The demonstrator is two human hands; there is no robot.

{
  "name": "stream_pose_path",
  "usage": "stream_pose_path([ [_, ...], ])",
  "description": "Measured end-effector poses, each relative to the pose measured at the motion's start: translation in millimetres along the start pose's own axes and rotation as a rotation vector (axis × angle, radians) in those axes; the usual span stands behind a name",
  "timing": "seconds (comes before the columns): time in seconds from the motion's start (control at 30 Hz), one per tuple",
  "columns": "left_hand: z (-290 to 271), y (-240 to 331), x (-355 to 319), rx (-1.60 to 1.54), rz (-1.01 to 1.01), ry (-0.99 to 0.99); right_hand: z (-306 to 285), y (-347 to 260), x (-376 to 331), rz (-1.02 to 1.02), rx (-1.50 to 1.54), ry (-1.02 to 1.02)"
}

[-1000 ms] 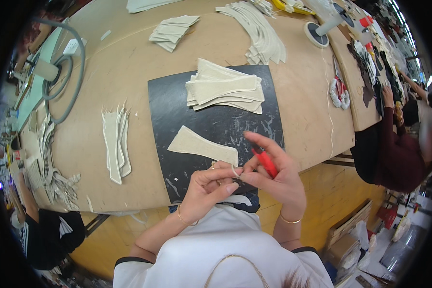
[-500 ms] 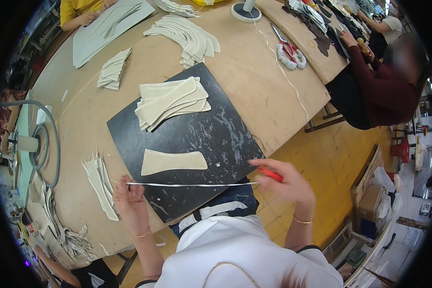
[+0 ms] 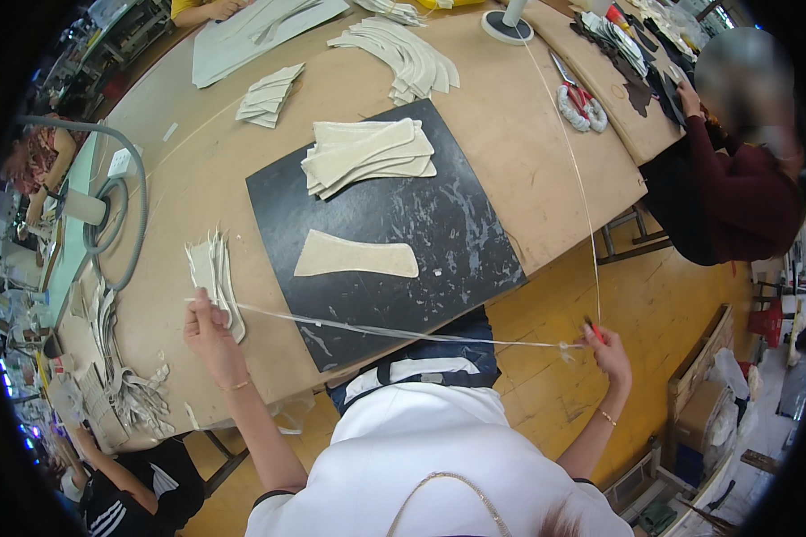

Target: The person uses a red seam ripper to trim loose threads from the edges of light-colored fabric pieces on a black cutting mat. The person handles each piece one at a time, removes threads, and places the finished pieces into a growing stack.

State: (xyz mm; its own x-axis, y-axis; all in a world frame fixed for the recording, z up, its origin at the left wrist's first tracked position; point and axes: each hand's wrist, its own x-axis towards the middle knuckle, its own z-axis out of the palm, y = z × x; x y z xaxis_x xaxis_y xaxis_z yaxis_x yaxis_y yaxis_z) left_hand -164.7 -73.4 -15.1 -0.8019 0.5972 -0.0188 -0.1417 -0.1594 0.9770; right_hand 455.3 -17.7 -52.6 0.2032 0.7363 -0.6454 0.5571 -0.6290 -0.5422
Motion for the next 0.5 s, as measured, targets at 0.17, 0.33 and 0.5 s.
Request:
stream_pose_path([
  [0.17, -57.8, 3.0, 20.4, 0.485, 0.318, 0.339, -5.8, 34.8, 40.7, -0.066, -0.278, 0.261],
  [0.33, -128.0, 39.4, 40.6, 1.215, 0.795, 0.629, -3.1, 66.3, 81.4, -0.391, -0.794, 0.675],
  [0.5, -185.4, 72.3, 57.0, 1.386, 0.768, 0.848, -6.9, 87.7, 106.0, -0.269, -0.873, 0.572],
])
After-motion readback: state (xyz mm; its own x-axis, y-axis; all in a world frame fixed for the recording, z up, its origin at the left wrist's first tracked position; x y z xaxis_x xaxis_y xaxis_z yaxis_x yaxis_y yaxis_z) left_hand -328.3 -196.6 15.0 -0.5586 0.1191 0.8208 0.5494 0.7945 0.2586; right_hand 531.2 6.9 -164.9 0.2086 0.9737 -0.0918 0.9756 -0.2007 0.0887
